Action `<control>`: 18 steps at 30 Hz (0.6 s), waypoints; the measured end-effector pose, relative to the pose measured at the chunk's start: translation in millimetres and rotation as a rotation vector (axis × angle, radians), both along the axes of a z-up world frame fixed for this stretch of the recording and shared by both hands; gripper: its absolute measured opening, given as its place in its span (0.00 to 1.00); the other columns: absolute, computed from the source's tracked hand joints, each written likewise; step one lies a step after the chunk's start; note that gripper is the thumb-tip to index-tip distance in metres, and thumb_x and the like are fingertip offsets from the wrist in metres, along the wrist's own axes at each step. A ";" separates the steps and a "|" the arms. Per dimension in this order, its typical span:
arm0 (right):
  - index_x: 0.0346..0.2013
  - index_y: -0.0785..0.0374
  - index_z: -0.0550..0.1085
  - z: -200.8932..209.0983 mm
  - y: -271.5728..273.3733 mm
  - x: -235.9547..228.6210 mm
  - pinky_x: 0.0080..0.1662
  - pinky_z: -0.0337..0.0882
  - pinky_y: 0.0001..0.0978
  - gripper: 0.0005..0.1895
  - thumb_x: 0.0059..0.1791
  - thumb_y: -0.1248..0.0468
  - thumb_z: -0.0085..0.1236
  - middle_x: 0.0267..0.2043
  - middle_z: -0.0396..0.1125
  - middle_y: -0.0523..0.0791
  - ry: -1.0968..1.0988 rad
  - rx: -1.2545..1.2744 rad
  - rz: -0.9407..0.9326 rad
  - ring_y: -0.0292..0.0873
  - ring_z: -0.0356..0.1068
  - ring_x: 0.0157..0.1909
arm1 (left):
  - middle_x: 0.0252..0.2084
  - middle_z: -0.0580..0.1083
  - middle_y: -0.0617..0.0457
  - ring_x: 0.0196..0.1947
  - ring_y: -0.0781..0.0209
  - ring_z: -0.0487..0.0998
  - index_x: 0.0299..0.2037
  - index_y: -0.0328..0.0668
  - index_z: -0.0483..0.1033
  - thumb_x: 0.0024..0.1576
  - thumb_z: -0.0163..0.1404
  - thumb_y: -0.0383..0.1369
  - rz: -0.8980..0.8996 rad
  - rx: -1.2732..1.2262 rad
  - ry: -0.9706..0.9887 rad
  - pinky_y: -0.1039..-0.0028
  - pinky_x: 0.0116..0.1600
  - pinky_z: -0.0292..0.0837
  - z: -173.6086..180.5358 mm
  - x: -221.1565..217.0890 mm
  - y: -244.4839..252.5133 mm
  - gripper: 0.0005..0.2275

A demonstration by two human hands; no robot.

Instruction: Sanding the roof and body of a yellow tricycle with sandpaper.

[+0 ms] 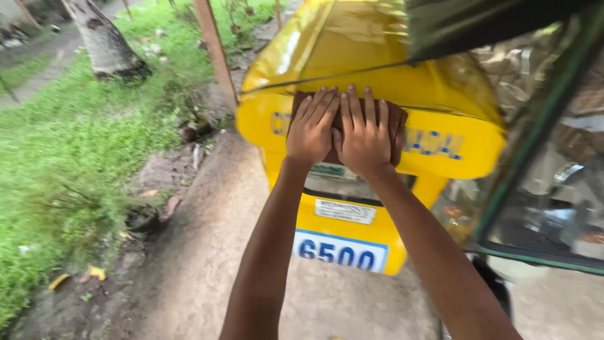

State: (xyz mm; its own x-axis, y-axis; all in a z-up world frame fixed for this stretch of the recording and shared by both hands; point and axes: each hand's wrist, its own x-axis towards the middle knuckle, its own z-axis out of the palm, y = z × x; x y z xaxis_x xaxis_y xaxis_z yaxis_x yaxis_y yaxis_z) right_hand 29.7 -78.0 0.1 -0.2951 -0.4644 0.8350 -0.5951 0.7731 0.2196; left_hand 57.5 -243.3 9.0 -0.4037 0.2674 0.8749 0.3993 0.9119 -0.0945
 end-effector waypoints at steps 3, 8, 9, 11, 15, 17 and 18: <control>0.74 0.69 0.61 11.1 -53.4 10.8 0.71 0.45 0.63 0.37 0.54 0.49 0.47 0.78 0.51 0.53 0.016 0.016 -0.018 0.61 0.48 0.77 | 0.70 0.67 0.48 0.73 0.49 0.64 0.67 0.39 0.68 0.56 0.48 0.31 0.019 0.054 -0.020 0.56 0.77 0.56 11.1 15.4 -45.5 0.26; 0.75 0.69 0.59 18.9 -107.3 15.7 0.73 0.44 0.62 0.38 0.55 0.49 0.47 0.79 0.49 0.54 -0.045 0.018 0.004 0.60 0.47 0.77 | 0.70 0.67 0.46 0.73 0.44 0.64 0.67 0.37 0.67 0.59 0.47 0.31 -0.086 0.125 0.003 0.55 0.76 0.57 15.7 26.5 -95.2 0.24; 0.74 0.70 0.59 21.2 -111.1 15.7 0.72 0.44 0.62 0.39 0.54 0.49 0.47 0.78 0.49 0.54 -0.086 0.022 0.021 0.60 0.47 0.77 | 0.70 0.67 0.45 0.73 0.43 0.64 0.68 0.37 0.66 0.60 0.47 0.31 -0.115 0.149 0.026 0.54 0.76 0.58 16.1 25.8 -97.8 0.23; 0.74 0.69 0.59 21.3 -111.0 12.6 0.72 0.44 0.61 0.38 0.54 0.49 0.47 0.78 0.50 0.54 -0.072 0.022 0.019 0.60 0.48 0.77 | 0.70 0.67 0.46 0.74 0.43 0.64 0.68 0.38 0.67 0.60 0.46 0.30 -0.066 0.167 0.013 0.53 0.76 0.57 6.7 13.9 -98.8 0.23; 0.73 0.67 0.60 28.5 -98.8 23.1 0.73 0.46 0.57 0.36 0.54 0.51 0.47 0.77 0.52 0.54 -0.068 0.015 0.086 0.60 0.50 0.76 | 0.72 0.66 0.45 0.75 0.40 0.61 0.68 0.37 0.68 0.61 0.45 0.30 0.011 0.207 -0.006 0.49 0.76 0.54 3.9 16.9 -86.1 0.23; 0.74 0.66 0.60 22.0 -88.8 19.2 0.74 0.47 0.55 0.34 0.56 0.52 0.47 0.78 0.52 0.52 -0.013 -0.008 0.113 0.57 0.50 0.78 | 0.72 0.65 0.43 0.75 0.39 0.60 0.68 0.35 0.67 0.61 0.45 0.30 0.015 0.190 0.020 0.48 0.76 0.54 3.6 17.9 -75.4 0.23; 0.75 0.64 0.60 18.5 -85.0 17.0 0.75 0.47 0.53 0.33 0.58 0.54 0.47 0.78 0.52 0.51 0.039 -0.026 0.151 0.55 0.50 0.79 | 0.73 0.64 0.42 0.75 0.38 0.59 0.68 0.32 0.67 0.62 0.45 0.31 0.032 0.178 0.045 0.48 0.75 0.53 3.1 19.1 -71.1 0.23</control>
State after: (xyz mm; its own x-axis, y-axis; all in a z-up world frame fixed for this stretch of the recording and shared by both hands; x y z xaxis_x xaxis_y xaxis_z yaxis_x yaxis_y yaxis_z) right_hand 46.7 -163.0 18.6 -0.1903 -0.4793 0.8568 -0.6961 0.6813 0.2265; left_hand 76.5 -314.4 12.0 -0.3690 0.0941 0.9247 0.3689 0.9280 0.0527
